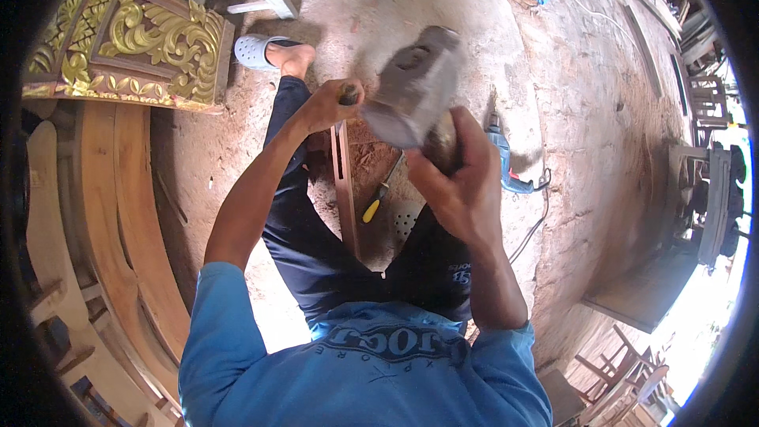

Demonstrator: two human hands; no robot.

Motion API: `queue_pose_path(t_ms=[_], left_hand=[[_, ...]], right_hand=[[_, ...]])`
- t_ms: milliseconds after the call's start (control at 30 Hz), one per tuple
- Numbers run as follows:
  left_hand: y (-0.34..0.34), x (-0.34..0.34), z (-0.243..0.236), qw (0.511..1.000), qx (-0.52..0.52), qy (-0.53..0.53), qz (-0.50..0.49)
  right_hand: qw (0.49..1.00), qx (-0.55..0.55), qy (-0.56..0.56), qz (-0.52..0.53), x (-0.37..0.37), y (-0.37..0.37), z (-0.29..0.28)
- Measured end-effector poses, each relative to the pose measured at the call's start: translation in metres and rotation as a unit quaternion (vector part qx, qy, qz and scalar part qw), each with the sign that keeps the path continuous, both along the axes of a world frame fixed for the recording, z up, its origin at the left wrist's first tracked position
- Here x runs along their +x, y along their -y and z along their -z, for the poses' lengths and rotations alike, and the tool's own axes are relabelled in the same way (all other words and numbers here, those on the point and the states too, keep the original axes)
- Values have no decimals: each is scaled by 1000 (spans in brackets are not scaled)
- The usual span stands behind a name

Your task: The person is sitting on the floor in a workshop, using a chisel and hammer to carve a small piece of wood. They repeatedly strike the chisel to shape the wood, occasionally adjusting its position.

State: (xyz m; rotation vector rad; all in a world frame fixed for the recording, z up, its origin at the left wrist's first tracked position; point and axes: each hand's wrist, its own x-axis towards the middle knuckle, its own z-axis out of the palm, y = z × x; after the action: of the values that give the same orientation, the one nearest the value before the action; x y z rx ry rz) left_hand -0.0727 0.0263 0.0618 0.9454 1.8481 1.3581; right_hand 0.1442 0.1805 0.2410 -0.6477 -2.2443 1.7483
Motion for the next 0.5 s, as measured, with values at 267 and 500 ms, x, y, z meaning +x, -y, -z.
queue_pose_path(t_ms=[267, 500], left_hand=[[23, 17, 10, 995, 10, -74, -65], [31, 13, 17, 990, 64, -56, -117]], right_hand=[[984, 147, 72, -71, -57, 29, 81], [971, 213, 45, -100, -67, 26, 51]])
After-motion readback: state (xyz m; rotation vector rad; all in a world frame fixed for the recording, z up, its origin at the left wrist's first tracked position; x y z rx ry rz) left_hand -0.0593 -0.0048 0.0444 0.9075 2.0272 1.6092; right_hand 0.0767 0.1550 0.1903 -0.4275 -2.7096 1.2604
